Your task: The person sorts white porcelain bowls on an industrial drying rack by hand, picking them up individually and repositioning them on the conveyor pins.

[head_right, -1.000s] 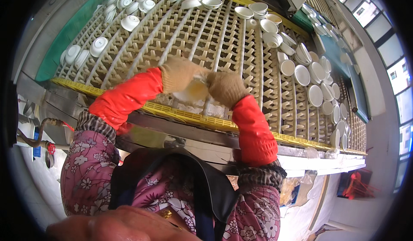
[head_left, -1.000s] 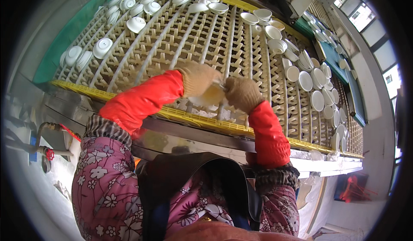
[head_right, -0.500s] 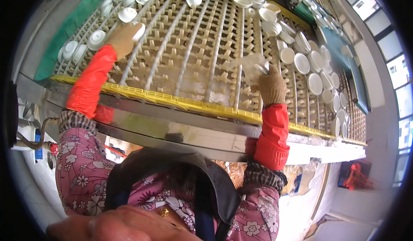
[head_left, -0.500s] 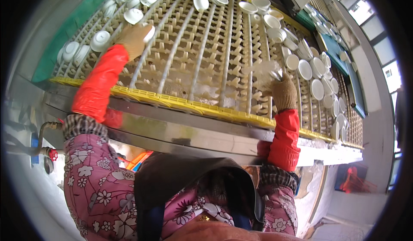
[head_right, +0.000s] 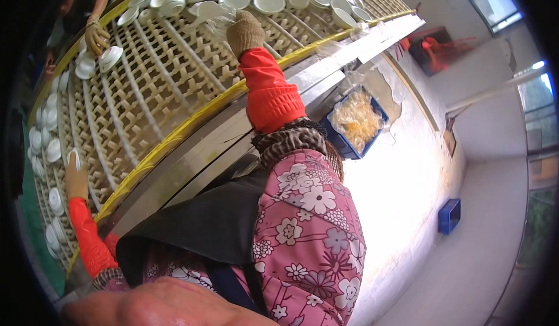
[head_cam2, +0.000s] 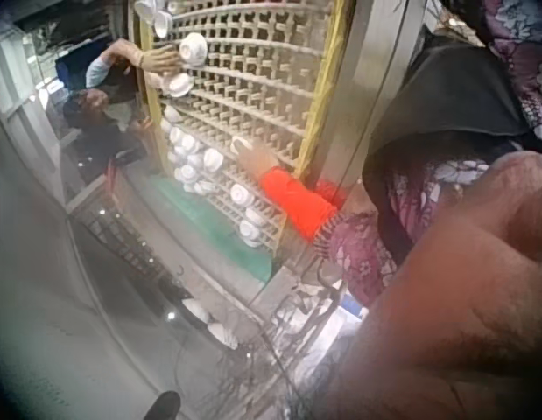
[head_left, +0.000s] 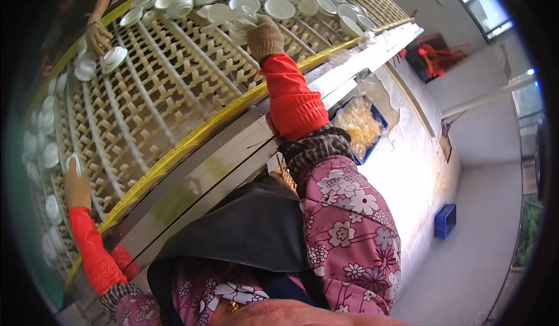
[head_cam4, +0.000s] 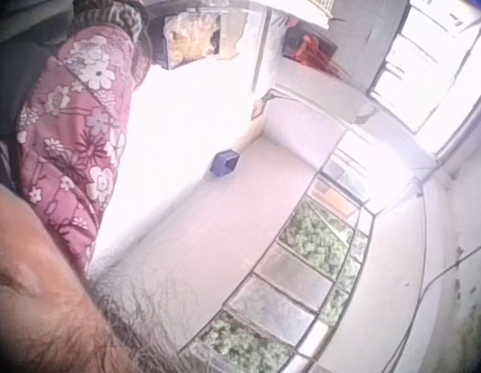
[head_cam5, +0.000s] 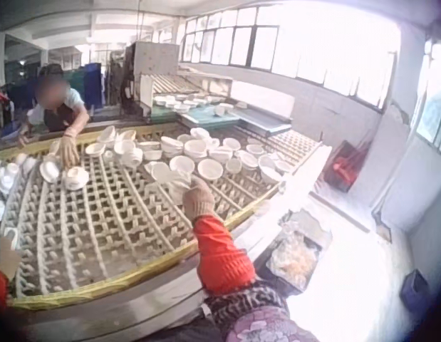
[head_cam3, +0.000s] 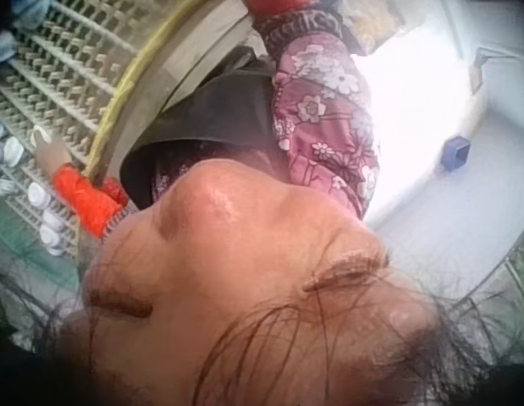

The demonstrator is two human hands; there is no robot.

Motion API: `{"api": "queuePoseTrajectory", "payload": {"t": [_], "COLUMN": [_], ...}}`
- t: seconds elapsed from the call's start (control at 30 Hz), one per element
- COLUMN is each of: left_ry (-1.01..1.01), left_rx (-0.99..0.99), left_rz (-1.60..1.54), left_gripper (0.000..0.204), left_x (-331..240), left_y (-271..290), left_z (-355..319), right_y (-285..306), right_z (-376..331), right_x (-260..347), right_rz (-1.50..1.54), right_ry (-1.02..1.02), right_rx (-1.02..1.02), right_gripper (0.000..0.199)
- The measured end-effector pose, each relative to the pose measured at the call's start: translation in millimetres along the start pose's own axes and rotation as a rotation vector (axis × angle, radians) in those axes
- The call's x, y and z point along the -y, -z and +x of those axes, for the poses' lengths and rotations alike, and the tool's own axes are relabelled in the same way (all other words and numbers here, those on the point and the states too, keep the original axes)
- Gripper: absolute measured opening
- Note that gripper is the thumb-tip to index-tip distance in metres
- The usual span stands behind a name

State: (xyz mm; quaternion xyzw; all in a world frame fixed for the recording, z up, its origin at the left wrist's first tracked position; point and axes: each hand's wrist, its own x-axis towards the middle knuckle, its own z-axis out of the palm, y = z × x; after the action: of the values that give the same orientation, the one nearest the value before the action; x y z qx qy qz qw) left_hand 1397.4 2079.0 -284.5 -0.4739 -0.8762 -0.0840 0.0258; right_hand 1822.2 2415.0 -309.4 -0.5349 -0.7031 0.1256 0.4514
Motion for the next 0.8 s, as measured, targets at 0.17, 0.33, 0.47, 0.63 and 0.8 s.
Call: {"api": "queuePoseTrajectory", "payload": {"t": [0.17,0.33,0.47,0.63,0.8], "left_ry": [0.105,0.242,0.34,0.351,0.177], "left_rx": [-0.069,-0.014,0.108,0.08,-0.002], "left_rz": [0.056,-0.008,0.03,-0.136,-0.222], "left_gripper": [0.051,0.05,0.05,0.049,0.046], "left_x": [35.8,78.5,71.2,0.0,-152.2], "left_y": [12.0,-14.7,-20.4,-24.9,-35.8], "left_z": [-12.9,-13.5,-14.2,-16.6,-7.6], "right_y": [44.2,165.0,256.8,321.1,323.6], "right_z": [-11.3,-36.0,-45.0,-44.2,3.9], "right_x": [-33.8,-148.8,-237.8,-266.6,-276.4], "right_rz": [-0.538,-0.76,-1.028,-0.942,-0.739], "right_ry": [0.261,0.165,-0.086,-0.854,-0.529], "right_rx": [-0.162,0.103,-0.028,0.191,0.025], "right_gripper": [0.029,0.032,0.04,0.071,0.083]}}
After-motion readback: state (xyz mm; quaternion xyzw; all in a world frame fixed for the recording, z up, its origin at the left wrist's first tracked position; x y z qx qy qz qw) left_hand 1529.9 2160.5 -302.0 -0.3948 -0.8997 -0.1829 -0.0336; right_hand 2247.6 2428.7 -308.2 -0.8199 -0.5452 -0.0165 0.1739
